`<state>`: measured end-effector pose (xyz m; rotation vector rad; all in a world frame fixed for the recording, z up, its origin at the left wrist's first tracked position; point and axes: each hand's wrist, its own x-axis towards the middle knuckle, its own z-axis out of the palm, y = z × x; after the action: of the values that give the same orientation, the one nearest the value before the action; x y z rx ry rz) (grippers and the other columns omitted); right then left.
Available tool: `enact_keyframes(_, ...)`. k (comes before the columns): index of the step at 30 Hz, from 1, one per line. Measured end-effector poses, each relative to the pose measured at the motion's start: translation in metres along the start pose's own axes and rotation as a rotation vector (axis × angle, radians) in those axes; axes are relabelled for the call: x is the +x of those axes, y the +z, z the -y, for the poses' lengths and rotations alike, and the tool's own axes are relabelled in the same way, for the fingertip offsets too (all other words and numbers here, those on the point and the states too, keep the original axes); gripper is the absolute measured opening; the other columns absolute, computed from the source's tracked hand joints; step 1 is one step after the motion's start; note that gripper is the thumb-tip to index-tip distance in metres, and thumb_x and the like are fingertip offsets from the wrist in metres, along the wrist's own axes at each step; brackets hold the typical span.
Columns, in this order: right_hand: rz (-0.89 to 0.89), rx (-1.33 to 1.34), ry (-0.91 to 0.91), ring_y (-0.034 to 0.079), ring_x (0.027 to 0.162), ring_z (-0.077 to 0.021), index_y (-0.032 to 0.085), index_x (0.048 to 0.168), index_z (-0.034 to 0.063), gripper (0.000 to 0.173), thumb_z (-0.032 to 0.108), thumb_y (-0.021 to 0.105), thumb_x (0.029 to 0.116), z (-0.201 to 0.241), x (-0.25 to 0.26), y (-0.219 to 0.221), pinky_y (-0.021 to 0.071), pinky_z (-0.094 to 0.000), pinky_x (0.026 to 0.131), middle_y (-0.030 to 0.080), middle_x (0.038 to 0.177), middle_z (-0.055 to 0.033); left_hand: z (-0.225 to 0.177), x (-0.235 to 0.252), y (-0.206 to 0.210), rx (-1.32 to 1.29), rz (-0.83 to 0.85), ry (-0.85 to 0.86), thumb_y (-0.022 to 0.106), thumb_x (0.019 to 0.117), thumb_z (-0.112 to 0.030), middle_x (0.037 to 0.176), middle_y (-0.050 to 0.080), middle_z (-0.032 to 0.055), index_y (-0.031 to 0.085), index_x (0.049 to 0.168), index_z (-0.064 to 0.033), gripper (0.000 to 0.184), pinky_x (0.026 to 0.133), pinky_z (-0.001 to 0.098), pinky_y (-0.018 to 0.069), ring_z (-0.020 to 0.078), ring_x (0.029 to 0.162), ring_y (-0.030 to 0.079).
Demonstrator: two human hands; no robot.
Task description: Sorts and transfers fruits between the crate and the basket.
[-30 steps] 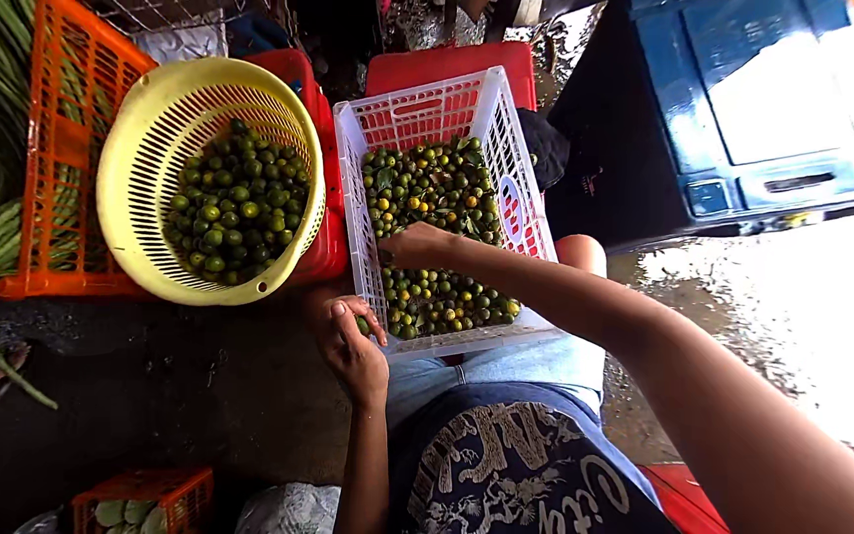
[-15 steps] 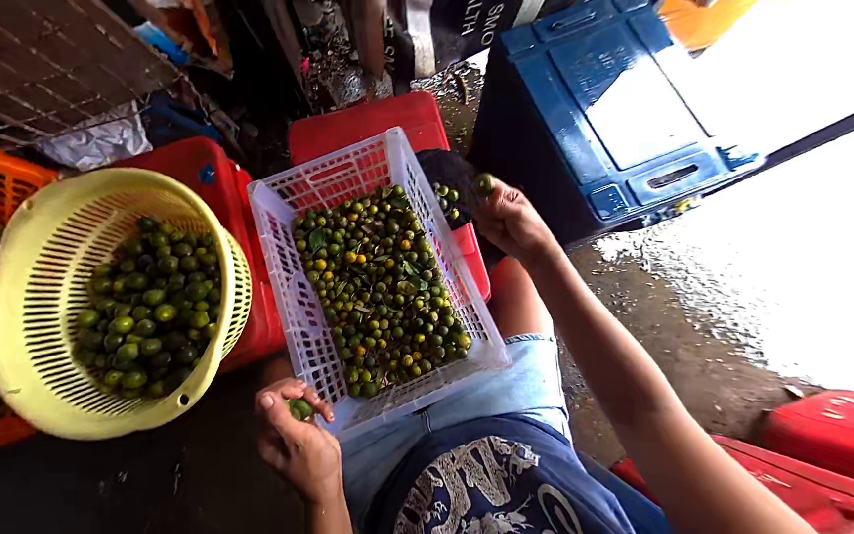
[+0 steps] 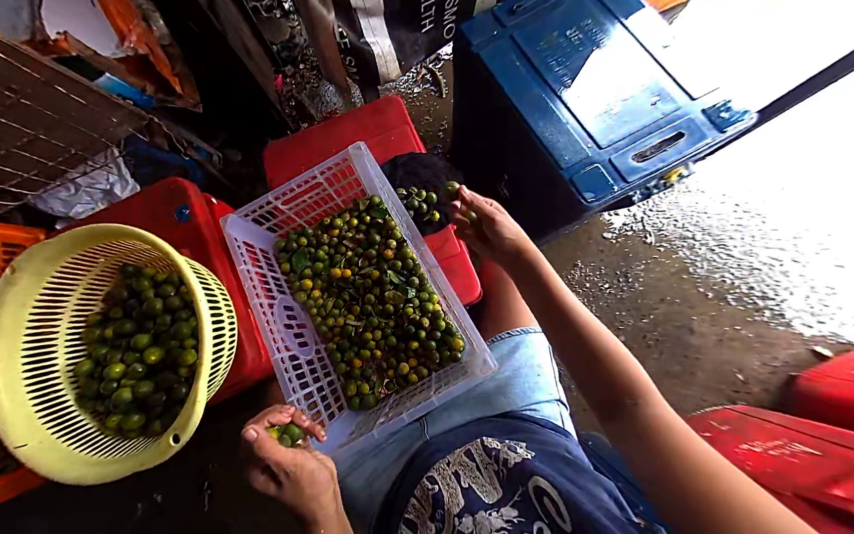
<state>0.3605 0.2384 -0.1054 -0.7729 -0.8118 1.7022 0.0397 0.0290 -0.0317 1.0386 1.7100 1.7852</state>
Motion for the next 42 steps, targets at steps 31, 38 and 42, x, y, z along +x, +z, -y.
enact_keyframes(31, 0.154, -0.910, -0.643, 0.064, 0.115, -0.0230, 0.047, 0.140, -0.0101, 0.043, 0.006, 0.058, 0.1013, 0.043, -0.012, 0.142, 0.0578, -0.0359, 0.097, 0.058, 0.131, -0.0229, -0.031, 0.013, 0.005, -0.654, 0.139, -0.685, 0.025, 0.1104, -0.041, 0.082, 0.070, 0.0050, 0.067, 0.088, -0.0094, 0.058, 0.045, 0.0172, 0.0491, 0.0082, 0.058, 0.064)
enact_keyframes(38, 0.839, -1.031, -0.560, 0.062, 0.122, -0.0238, 0.062, 0.136, 0.0023, 0.043, 0.030, 0.061, 0.1036, 0.031, -0.029, 0.216, 0.0543, -0.0367, 0.100, 0.060, 0.139, -0.0155, -0.017, 0.008, 0.022, -1.209, 0.162, -1.127, 0.050, 0.1039, -0.045, 0.109, 0.072, 0.0221, 0.069, 0.118, -0.0010, 0.050, 0.077, 0.0413, 0.0650, 0.0314, 0.091, 0.076)
enact_keyframes(42, 0.663, -1.464, -0.127, 0.064, 0.114, -0.0376, 0.060, 0.134, 0.0029, 0.033, 0.019, 0.056, 0.1057, -0.015, 0.007, 0.211, 0.0543, -0.0537, 0.096, 0.060, 0.128, -0.0211, -0.047, 0.029, -0.003, -1.141, 0.081, -0.930, 0.049, 0.1042, -0.032, 0.092, 0.070, 0.0105, 0.068, 0.089, -0.0046, 0.036, 0.045, 0.0165, 0.0499, 0.0093, 0.057, 0.063)
